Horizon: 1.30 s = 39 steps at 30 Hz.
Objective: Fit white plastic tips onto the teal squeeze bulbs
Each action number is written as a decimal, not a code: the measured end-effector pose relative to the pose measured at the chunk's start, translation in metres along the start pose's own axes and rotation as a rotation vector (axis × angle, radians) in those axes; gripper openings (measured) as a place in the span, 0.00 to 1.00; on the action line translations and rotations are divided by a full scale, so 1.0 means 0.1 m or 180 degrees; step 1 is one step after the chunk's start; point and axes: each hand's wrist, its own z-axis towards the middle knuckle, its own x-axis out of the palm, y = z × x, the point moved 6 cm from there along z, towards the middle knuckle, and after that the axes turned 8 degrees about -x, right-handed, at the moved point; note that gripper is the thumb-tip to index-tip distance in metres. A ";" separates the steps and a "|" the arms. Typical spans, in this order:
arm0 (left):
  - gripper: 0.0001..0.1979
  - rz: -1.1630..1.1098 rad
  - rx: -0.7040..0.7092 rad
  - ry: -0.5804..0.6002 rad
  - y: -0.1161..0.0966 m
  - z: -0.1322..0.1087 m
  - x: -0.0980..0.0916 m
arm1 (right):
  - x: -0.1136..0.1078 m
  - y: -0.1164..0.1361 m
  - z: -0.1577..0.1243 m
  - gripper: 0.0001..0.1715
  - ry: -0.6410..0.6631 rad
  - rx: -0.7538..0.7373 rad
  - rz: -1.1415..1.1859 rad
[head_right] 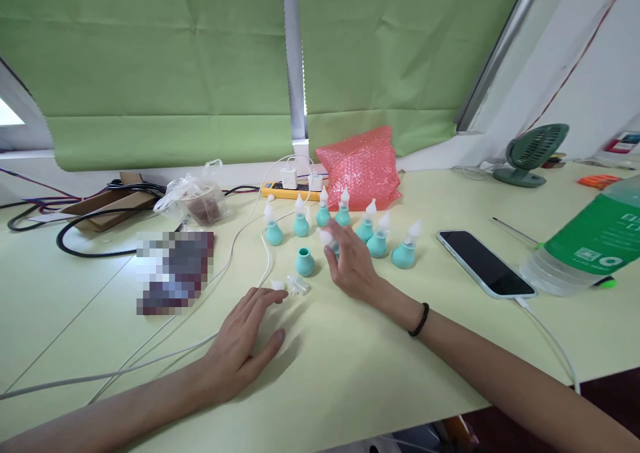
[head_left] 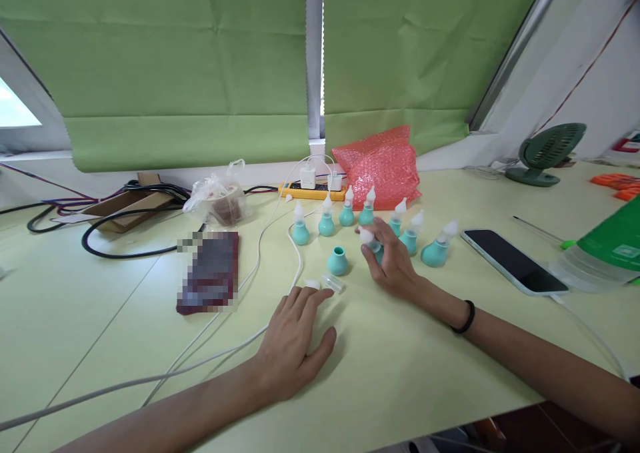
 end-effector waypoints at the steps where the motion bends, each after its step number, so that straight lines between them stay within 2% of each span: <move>1: 0.16 -0.0106 -0.0036 -0.0057 0.01 0.00 -0.02 | -0.01 0.10 0.01 0.27 0.0057 -0.0152 0.0126; 4: 0.15 -0.0351 -0.0202 -0.0214 0.07 -0.01 -0.05 | 0.03 0.40 0.01 0.20 0.0464 -0.0619 0.0477; 7: 0.13 -0.0497 -0.0400 -0.0273 0.12 0.00 -0.04 | 0.12 0.61 -0.03 0.18 0.1039 -0.1036 0.0616; 10: 0.08 -0.0587 -0.0631 -0.0277 0.17 0.02 -0.02 | 0.19 0.67 -0.09 0.19 0.1503 -0.1119 0.0657; 13: 0.05 -0.0603 -0.0739 -0.0212 0.19 0.04 -0.01 | 0.20 0.70 -0.12 0.21 0.1704 -0.1262 0.0607; 16: 0.08 -0.0438 -0.0616 -0.0069 0.17 0.06 0.02 | 0.19 0.73 -0.14 0.24 0.1689 -0.1454 0.0404; 23: 0.11 -0.0153 -0.0475 -0.0003 0.15 0.08 0.05 | 0.21 0.73 -0.15 0.27 0.1734 -0.1441 0.0250; 29: 0.11 0.0178 -0.0263 0.0136 0.11 0.07 0.08 | 0.22 0.71 -0.14 0.24 0.1670 -0.1391 0.0215; 34: 0.12 0.0102 -0.0328 0.0012 0.15 0.06 0.07 | 0.20 0.72 -0.14 0.27 0.1715 -0.1378 0.0240; 39: 0.14 0.0066 -0.0389 0.0130 0.14 0.07 0.07 | 0.14 0.68 -0.11 0.18 0.1212 -0.1077 0.0599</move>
